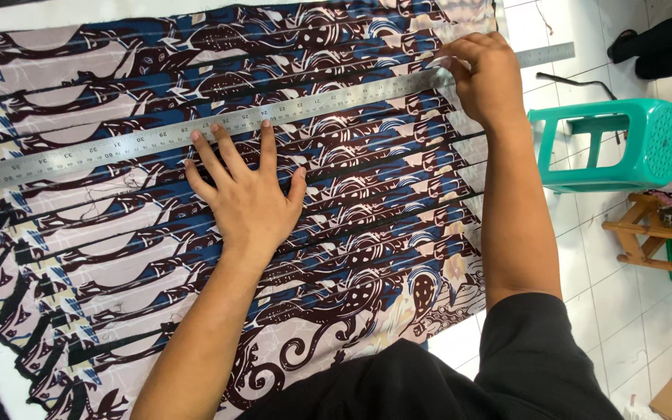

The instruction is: The person uses a metal ruler and white chalk to mark straight lines across a stack of patterned fabric pieces on a white table. After marking, the person folds the fabric stack and moves it to the side.

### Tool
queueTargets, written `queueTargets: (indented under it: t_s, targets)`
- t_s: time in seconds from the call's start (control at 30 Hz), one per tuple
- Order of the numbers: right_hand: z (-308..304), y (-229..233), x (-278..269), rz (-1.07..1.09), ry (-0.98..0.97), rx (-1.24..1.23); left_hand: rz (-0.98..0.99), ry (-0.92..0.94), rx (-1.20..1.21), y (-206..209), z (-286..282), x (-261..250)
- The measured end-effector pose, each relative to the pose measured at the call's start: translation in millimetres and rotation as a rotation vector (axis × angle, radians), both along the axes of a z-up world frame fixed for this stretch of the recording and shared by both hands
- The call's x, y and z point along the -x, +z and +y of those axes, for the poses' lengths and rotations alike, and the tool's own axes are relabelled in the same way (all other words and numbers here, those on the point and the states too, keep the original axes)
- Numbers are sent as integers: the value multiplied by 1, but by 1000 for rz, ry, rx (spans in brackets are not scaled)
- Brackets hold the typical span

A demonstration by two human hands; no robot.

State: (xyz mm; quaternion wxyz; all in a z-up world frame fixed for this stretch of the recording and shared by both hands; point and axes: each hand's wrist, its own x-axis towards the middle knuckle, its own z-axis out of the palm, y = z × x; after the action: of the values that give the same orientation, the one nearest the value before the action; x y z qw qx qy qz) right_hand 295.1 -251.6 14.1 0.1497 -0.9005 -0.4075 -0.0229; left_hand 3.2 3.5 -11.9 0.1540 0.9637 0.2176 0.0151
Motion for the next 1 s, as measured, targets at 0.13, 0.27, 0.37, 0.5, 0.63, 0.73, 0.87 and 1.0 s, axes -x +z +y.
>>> queueTargets:
  t_s: [0.13, 0.27, 0.37, 0.5, 0.63, 0.73, 0.87, 1.0]
  targets:
    - [0, -7, 6, 24, 5, -39, 3, -1, -4, 0, 0, 2]
    - [5, -3, 5, 75, 26, -66, 11, -8, -19, 1, 1, 0]
    - [14, -2, 10, 106, 57, -93, 22, 0, -22, 1, -1, 0]
    - [39, -2, 25, 181, 122, -115, 41, 9, -29, 0, 0, -1]
    - [77, -1, 46, 322, 195, -166, 51, 8, -27, 2, -2, -1]
    - [116, 2, 61, 317, 304, -133, 29, 13, -29, 4, 0, -3]
    - [162, 7, 82, 288, 484, -150, 67, 36, -5, 4, -1, -4]
    - [208, 3, 98, 308, 639, -149, 78, 52, 12, 4, -3, -6]
